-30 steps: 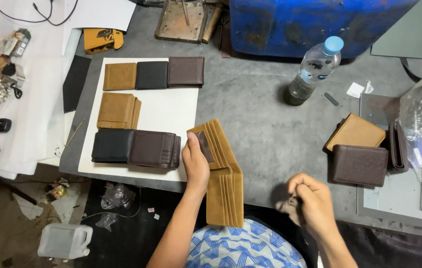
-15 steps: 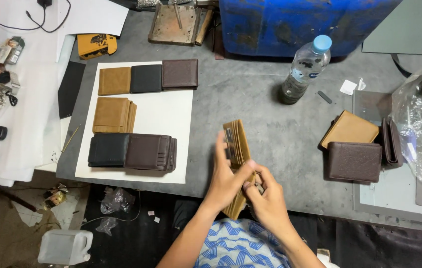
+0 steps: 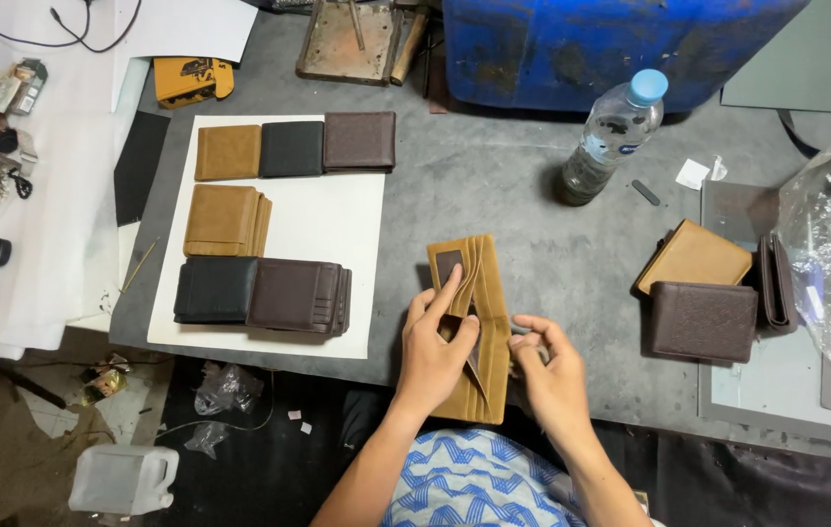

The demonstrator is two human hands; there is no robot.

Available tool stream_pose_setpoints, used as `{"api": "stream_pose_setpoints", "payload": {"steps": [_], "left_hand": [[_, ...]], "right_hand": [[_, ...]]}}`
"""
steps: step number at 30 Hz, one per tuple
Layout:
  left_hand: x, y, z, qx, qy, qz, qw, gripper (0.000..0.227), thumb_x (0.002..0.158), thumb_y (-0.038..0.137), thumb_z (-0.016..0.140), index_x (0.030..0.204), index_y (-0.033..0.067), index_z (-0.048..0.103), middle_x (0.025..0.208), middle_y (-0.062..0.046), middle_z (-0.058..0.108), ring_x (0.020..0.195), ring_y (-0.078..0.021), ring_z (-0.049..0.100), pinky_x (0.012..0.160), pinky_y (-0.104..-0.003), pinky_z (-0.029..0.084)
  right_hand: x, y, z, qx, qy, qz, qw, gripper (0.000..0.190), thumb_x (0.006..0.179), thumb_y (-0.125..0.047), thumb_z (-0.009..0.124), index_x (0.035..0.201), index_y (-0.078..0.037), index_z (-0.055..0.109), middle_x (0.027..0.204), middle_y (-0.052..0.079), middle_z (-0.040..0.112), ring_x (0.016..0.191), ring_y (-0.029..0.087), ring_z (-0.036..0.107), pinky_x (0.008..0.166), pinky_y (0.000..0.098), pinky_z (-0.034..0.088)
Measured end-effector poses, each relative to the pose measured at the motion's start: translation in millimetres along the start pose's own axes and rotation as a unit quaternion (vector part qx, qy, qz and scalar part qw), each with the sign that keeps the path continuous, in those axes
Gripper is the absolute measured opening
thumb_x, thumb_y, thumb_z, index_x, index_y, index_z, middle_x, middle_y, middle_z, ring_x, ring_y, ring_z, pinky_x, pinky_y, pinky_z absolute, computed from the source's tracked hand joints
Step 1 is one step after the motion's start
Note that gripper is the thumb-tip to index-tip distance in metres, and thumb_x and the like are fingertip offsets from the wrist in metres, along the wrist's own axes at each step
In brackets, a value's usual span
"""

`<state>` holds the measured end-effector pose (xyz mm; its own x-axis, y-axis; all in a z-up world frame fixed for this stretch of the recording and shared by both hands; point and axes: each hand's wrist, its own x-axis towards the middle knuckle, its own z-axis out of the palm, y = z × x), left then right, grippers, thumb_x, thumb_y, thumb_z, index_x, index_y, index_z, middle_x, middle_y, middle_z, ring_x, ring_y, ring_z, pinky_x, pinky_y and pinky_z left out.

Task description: Inspecting and organizing leather wallets into stacks on a workbench

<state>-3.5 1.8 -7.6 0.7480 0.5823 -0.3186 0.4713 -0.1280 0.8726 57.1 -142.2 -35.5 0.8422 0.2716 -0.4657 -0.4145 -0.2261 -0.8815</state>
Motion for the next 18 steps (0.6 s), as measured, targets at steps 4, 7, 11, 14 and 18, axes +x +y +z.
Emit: {"api": "stream_pose_setpoints", "payload": {"steps": [4, 7, 11, 14, 18], "left_hand": [[0, -3, -2, 0.020, 0.001, -0.001, 1.000, 0.065, 0.092, 0.028, 0.061, 0.155, 0.0350, 0.048, 0.128, -0.007, 0.052, 0.120, -0.0214, 0.058, 0.107, -0.032, 0.043], [-1, -6, 1, 0.057, -0.003, 0.014, 0.998, 0.066, 0.090, 0.029, 0.063, 0.154, 0.0350, 0.049, 0.127, -0.010, 0.053, 0.113, -0.0236, 0.061, 0.101, -0.034, 0.046], [-4, 1, 4, 0.040, -0.024, 0.016, 0.999, 0.066, 0.086, 0.027, 0.067, 0.152, 0.0299, 0.055, 0.140, -0.032, 0.049, 0.139, -0.0539, 0.044, 0.112, -0.058, 0.039], [-1, -6, 6, 0.040, -0.030, 0.020, 0.999, 0.065, 0.086, 0.027, 0.066, 0.151, 0.0301, 0.056, 0.140, -0.030, 0.051, 0.138, -0.0532, 0.045, 0.111, -0.058, 0.041], [-3, 1, -5, 0.057, -0.031, 0.034, 0.997, 0.066, 0.084, 0.025, 0.063, 0.149, 0.0331, 0.058, 0.143, -0.032, 0.048, 0.134, -0.0560, 0.047, 0.109, -0.058, 0.044]], "right_hand": [[-6, -35, -6, 0.007, 0.049, 0.033, 0.998, 0.056, 0.087, -0.005, 0.050, 0.141, -0.013, 0.062, 0.115, 0.005, 0.064, 0.100, 0.016, 0.061, 0.086, 0.0292, 0.050], [-2, -33, -4, -0.019, 0.047, -0.083, 0.995, 0.062, 0.085, 0.001, 0.043, 0.145, -0.009, 0.054, 0.148, 0.012, 0.057, 0.134, 0.020, 0.056, 0.109, 0.0319, 0.047], [23, -11, 8, -0.081, 0.107, -0.381, 0.915, 0.042, 0.078, 0.012, 0.065, 0.115, -0.002, 0.077, 0.108, 0.015, 0.070, 0.101, 0.025, 0.067, 0.087, 0.0358, 0.055], [37, 4, 9, -0.237, 0.134, -0.514, 0.813, 0.029, 0.081, 0.001, 0.074, 0.107, -0.011, 0.081, 0.105, 0.006, 0.073, 0.096, 0.027, 0.066, 0.080, 0.0365, 0.052], [36, 27, 0, -0.415, 0.002, -0.556, 0.720, 0.010, 0.080, -0.016, 0.074, 0.088, -0.020, 0.076, 0.091, -0.002, 0.063, 0.088, 0.024, 0.056, 0.072, 0.0365, 0.044]]}}
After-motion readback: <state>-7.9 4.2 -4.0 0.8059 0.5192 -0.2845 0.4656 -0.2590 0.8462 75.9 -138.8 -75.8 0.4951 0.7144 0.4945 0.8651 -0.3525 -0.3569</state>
